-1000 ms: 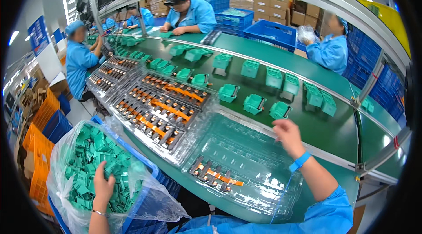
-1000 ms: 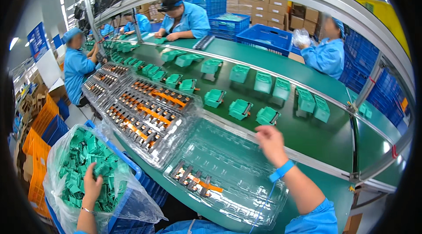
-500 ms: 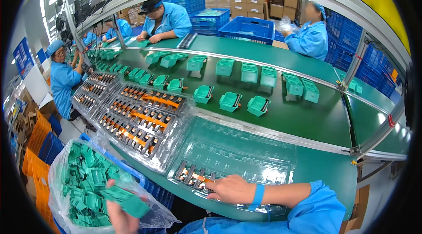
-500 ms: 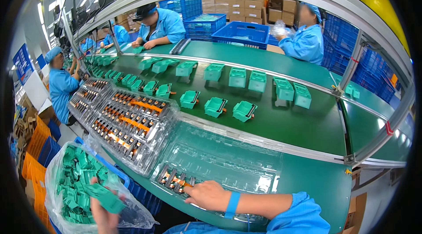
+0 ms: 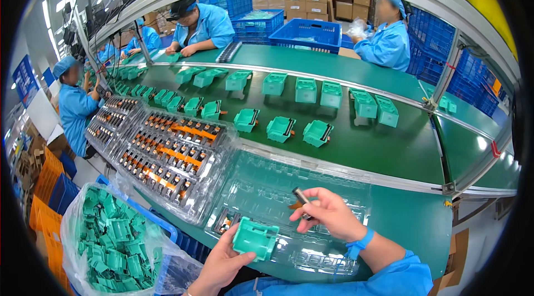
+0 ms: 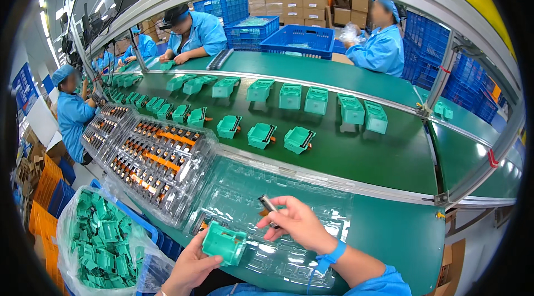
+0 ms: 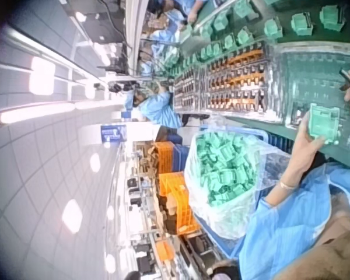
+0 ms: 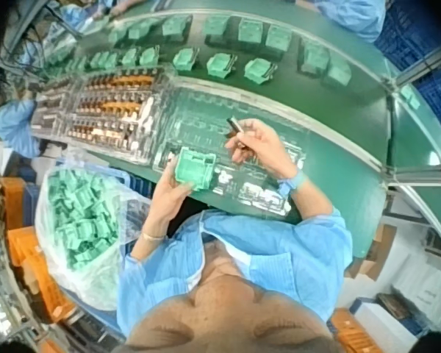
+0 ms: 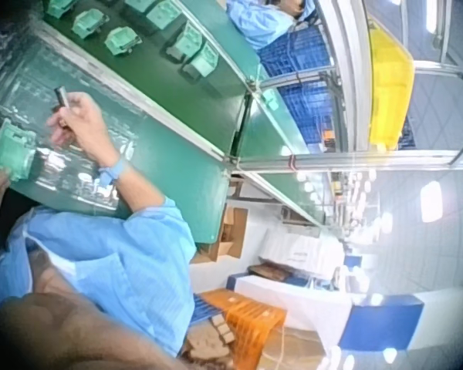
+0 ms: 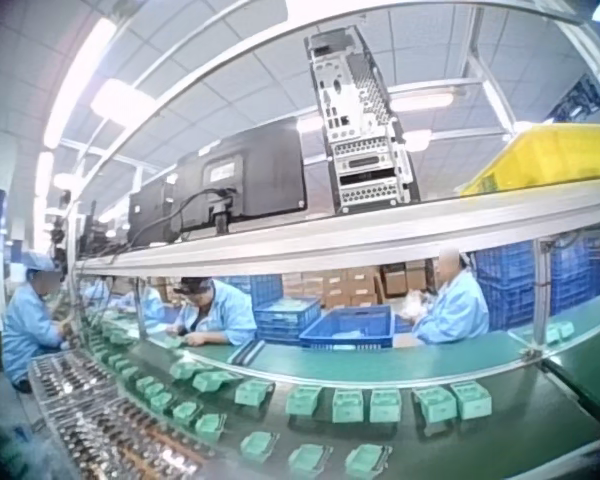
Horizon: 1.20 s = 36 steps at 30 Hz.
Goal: The person assembles electronic components by hand, inserting small electronic modules into plastic housings.
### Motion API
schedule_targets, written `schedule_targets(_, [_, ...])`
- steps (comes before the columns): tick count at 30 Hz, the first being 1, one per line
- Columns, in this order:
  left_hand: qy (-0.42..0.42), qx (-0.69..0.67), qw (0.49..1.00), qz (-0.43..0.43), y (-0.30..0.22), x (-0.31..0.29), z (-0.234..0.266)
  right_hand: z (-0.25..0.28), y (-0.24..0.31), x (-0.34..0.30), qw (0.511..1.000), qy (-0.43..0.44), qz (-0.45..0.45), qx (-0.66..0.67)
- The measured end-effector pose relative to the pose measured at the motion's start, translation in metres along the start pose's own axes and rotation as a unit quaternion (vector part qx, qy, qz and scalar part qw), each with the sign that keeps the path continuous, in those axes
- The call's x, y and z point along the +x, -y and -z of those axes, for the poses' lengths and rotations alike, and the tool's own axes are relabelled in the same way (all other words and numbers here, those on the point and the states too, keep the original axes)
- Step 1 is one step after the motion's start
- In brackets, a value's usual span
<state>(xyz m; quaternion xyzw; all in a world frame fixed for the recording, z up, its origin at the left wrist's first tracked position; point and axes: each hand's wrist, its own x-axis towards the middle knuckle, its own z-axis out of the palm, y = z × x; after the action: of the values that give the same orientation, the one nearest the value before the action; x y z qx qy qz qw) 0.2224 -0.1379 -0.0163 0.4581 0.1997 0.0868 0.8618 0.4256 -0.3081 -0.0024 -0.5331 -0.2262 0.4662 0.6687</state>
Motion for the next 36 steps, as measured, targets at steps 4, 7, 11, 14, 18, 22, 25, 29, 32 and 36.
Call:
schedule_targets(4, [0.020,0.114,0.992,-0.051,0.003,0.008,-0.011,-0.003,-0.006,-0.004,0.997,-0.022,0.074,-0.017])
schedule_targets(7, [0.021,0.128,0.990,-0.055,0.008,0.011,-0.011,-0.006,-0.015,-0.006,0.986,-0.050,0.134,-0.082])
schedule_targets(11, [-0.002,0.155,0.987,-0.047,0.015,0.011,-0.014,-0.014,-0.012,-0.011,0.960,-0.045,0.190,-0.201])
schedule_targets(14, [-0.001,0.164,0.985,-0.061,0.021,0.011,-0.016,-0.016,-0.015,-0.012,0.932,-0.059,0.235,-0.269])
schedule_targets(18, [0.009,0.169,0.983,-0.065,0.021,0.012,-0.021,-0.017,-0.014,-0.013,0.915,-0.070,0.203,-0.343])
schedule_targets(22, [0.019,0.182,0.981,-0.059,0.021,0.010,-0.023,-0.019,-0.013,-0.011,0.897,-0.071,0.189,-0.393])
schedule_targets(25, [0.030,0.173,0.982,-0.064,0.023,0.010,-0.022,-0.012,-0.022,-0.006,0.908,-0.054,0.169,-0.379])
schedule_targets(29, [0.016,0.156,0.984,-0.086,0.022,0.010,-0.023,-0.002,-0.033,-0.002,0.962,-0.029,0.063,-0.265])
schedule_targets(32, [0.006,0.144,0.985,-0.098,0.022,0.006,-0.026,-0.002,-0.034,-0.001,0.961,0.005,0.068,-0.267])
schedule_targets(36, [0.007,0.169,0.978,-0.120,0.027,0.004,-0.026,-0.002,-0.039,-0.002,0.985,0.017,0.045,-0.164])
